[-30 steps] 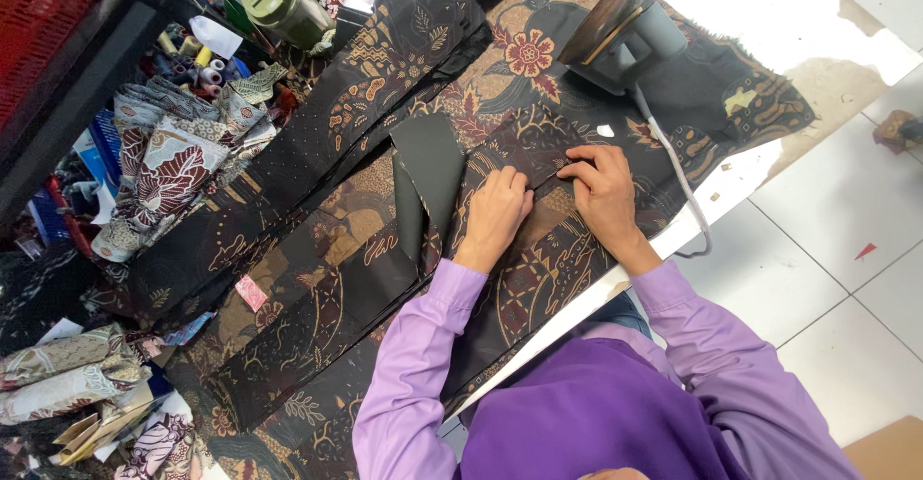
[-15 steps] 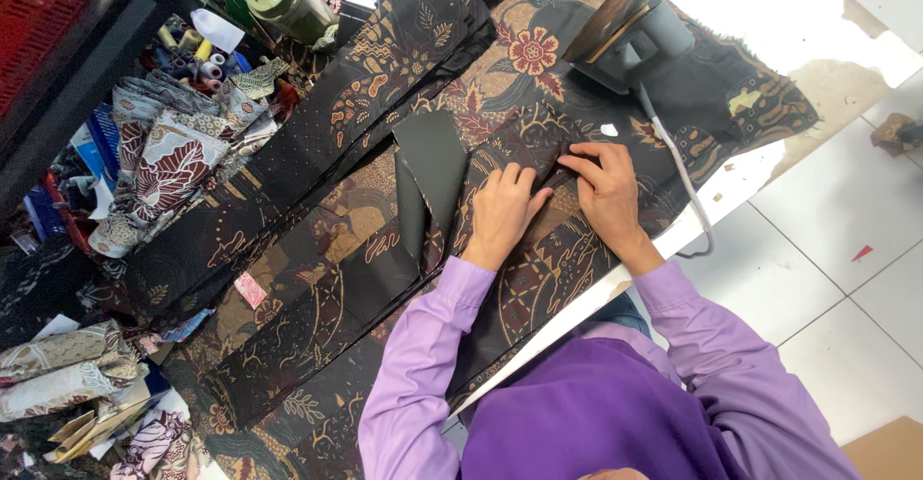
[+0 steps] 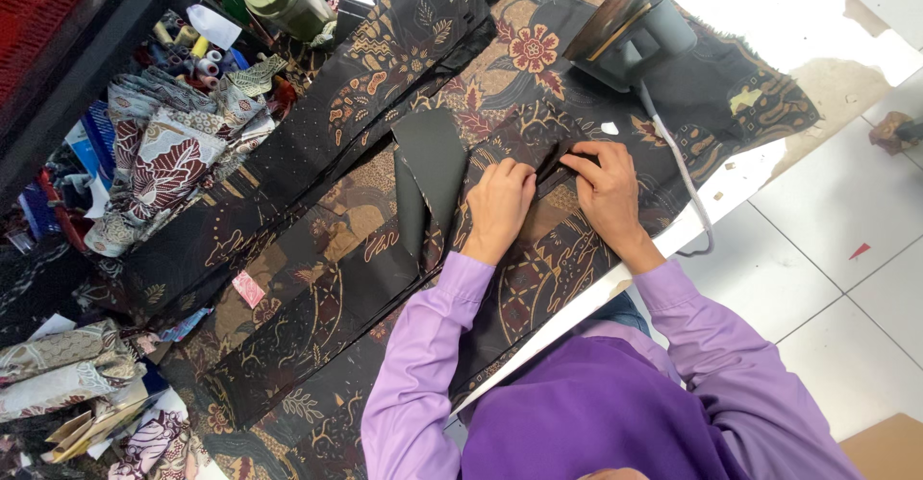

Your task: The person folds a large piece of patterned fabric on a table. They repeatedly fold the fabric in half lengthwise, aligning the edges and smoothing the surface with their hands. The fabric is progressively reduced in size through multiple folds.

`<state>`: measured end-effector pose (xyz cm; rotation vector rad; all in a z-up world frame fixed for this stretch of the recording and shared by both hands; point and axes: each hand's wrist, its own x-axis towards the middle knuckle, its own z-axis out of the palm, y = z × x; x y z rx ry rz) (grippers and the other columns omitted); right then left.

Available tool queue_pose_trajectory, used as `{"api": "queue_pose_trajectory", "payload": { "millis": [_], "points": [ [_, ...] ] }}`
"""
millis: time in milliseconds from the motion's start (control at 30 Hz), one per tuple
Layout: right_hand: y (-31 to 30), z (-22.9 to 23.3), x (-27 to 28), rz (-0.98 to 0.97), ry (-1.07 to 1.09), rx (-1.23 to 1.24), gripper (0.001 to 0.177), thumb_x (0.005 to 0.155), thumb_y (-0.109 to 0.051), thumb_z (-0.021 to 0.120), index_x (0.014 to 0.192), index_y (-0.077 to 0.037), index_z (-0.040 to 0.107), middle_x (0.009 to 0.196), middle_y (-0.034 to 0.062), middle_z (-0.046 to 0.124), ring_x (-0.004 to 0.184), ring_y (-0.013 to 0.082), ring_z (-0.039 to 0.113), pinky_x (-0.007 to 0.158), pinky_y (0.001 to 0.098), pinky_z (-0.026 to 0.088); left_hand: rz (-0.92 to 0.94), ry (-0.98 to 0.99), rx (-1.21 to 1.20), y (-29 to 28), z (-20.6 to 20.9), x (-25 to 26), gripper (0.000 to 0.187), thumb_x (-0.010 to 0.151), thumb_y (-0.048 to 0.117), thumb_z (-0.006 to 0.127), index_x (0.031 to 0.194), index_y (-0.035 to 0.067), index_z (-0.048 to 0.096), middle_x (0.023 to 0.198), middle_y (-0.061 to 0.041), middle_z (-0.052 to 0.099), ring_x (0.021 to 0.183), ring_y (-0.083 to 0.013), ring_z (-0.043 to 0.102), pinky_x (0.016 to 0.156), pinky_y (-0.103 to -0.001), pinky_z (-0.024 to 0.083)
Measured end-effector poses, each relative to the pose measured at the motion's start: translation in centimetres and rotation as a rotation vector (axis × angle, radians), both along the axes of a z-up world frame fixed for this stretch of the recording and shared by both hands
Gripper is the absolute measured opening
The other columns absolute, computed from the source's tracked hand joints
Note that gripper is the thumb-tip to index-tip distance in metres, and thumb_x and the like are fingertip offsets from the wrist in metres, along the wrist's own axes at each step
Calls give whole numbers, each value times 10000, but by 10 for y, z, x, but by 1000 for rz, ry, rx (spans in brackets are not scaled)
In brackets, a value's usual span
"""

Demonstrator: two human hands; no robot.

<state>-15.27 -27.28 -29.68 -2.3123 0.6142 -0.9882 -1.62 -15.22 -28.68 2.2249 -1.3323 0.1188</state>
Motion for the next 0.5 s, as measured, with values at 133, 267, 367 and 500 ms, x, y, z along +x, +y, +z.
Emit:
{"api": "queue_pose_trajectory", "payload": {
  "millis": [133, 267, 367, 500],
  "points": [
    [-1, -2, 0, -6, 15, -13, 271, 835, 78, 661, 1041, -53, 778, 1151, 63, 690, 1114, 278, 602, 936, 398, 470, 0, 109, 1, 3, 4, 4, 82, 910, 214, 719, 910, 132, 718, 872, -34, 678, 862, -258, 682, 701, -404, 537],
    [0, -3, 0, -4, 17, -9, 268, 830, 75, 661, 1038, -50, 775, 1145, 68, 689, 1110, 281, 605, 931, 399, 469, 3, 288, 4, 4, 6, 15, 116, 930, 172, 711, 973, 96, 633, 906, -74, 719, 881, -316, 716, 722, -432, 543],
    [0, -3, 0, -6, 13, -6, 267, 830, 78, 659, 1036, -49, 773, 1145, 69, 689, 1109, 282, 605, 933, 401, 469, -8, 399, -67, 6, 11, 26, 207, 910, 85, 694, 1071, 73, 565, 931, -108, 728, 891, -338, 730, 725, -443, 557],
    [0, -2, 1, -8, 4, -4, 263, 830, 80, 660, 1029, -50, 771, 1144, 65, 690, 1113, 281, 606, 936, 401, 470, 43, 396, -138, 11, 23, 48, 306, 884, 46, 725, 1088, 58, 498, 900, -139, 697, 858, -343, 722, 716, -442, 560]
  ]
}}
